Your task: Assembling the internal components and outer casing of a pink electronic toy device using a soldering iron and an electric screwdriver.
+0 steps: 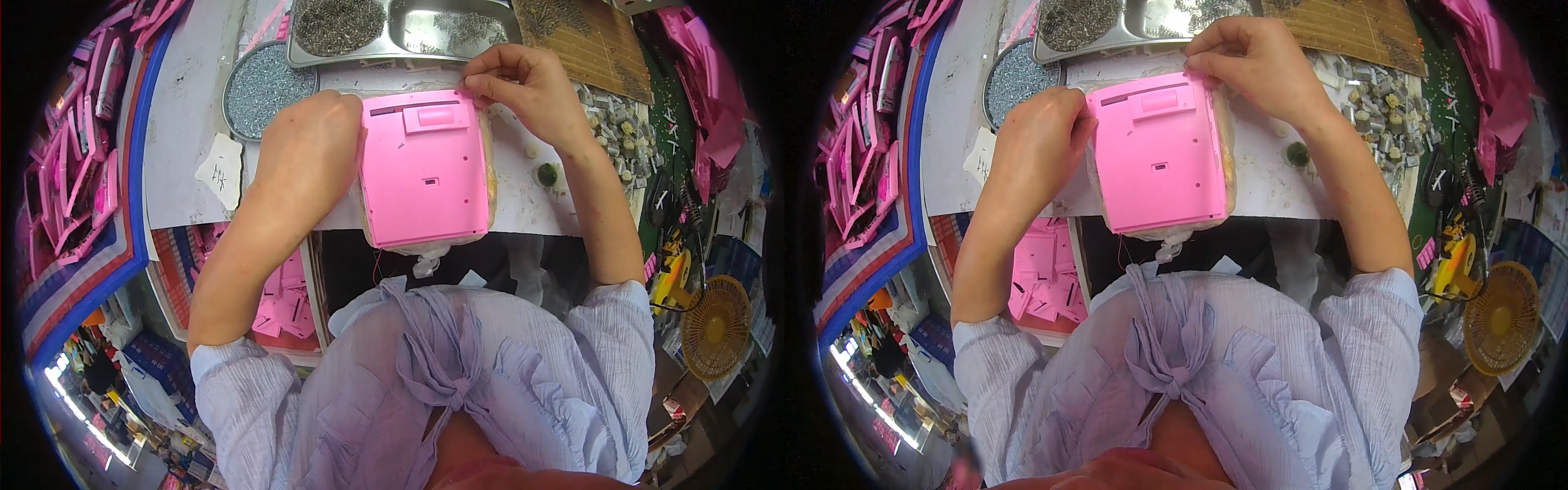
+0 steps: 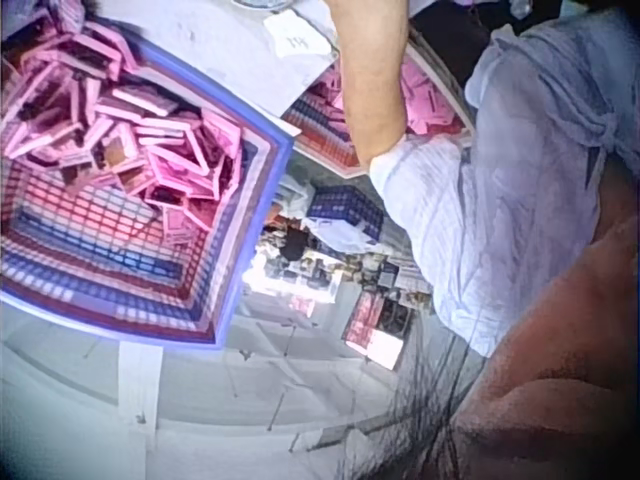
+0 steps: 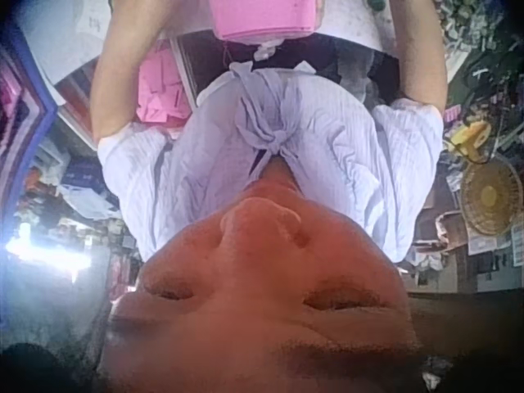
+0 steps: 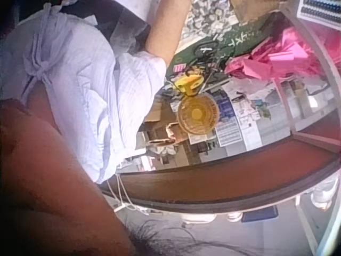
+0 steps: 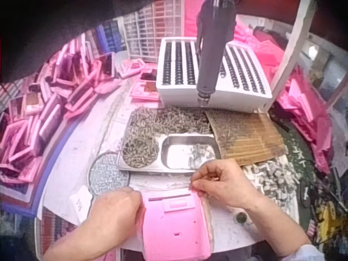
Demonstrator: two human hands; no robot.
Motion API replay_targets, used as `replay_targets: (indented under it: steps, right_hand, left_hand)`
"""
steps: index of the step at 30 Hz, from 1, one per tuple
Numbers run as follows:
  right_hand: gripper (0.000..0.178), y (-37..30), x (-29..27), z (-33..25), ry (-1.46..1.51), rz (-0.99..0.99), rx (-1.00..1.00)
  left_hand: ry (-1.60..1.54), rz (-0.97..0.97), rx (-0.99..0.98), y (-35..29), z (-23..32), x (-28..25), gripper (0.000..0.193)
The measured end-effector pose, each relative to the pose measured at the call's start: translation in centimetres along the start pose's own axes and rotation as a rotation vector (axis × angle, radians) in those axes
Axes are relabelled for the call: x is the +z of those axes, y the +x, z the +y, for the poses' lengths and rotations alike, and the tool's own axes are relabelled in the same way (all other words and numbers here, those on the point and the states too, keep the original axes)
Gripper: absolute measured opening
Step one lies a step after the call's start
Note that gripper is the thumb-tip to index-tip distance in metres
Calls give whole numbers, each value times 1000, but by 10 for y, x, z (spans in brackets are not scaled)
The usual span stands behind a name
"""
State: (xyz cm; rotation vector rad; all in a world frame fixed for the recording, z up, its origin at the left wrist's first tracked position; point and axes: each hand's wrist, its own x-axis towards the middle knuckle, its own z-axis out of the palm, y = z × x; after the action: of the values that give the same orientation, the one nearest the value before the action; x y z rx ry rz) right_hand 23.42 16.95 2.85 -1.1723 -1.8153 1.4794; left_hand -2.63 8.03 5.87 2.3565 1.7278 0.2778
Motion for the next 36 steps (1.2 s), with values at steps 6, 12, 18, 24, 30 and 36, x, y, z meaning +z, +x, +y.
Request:
replay_targets:
  steps: [6, 12, 18, 24, 30, 36]
  right_hand:
    - [18, -2, 6, -4, -240, -10, -18]
    - [14, 13, 5, 8, -142, -131, 11]
    - [13, 16, 1, -8, -297, -115, -38]
    - [20, -4, 48, -31, -703, -114, -798]
    - [13, -2, 70, -26, -1023, -64, -931]
    - [10, -9, 60, -28, -891, 26, -933]
  left_hand:
    - [4, 43, 41, -4, -2, -1, 14]
    - [-342, 94, -221, -13, -16, -9, 21]
    - [-314, 237, -395, -18, -71, 4, 20]
    - [-33, 254, -224, -11, -100, 16, 17]
    - [-14, 147, -252, -14, -107, 30, 14]
    - [-141, 327, -274, -14, -115, 29, 14]
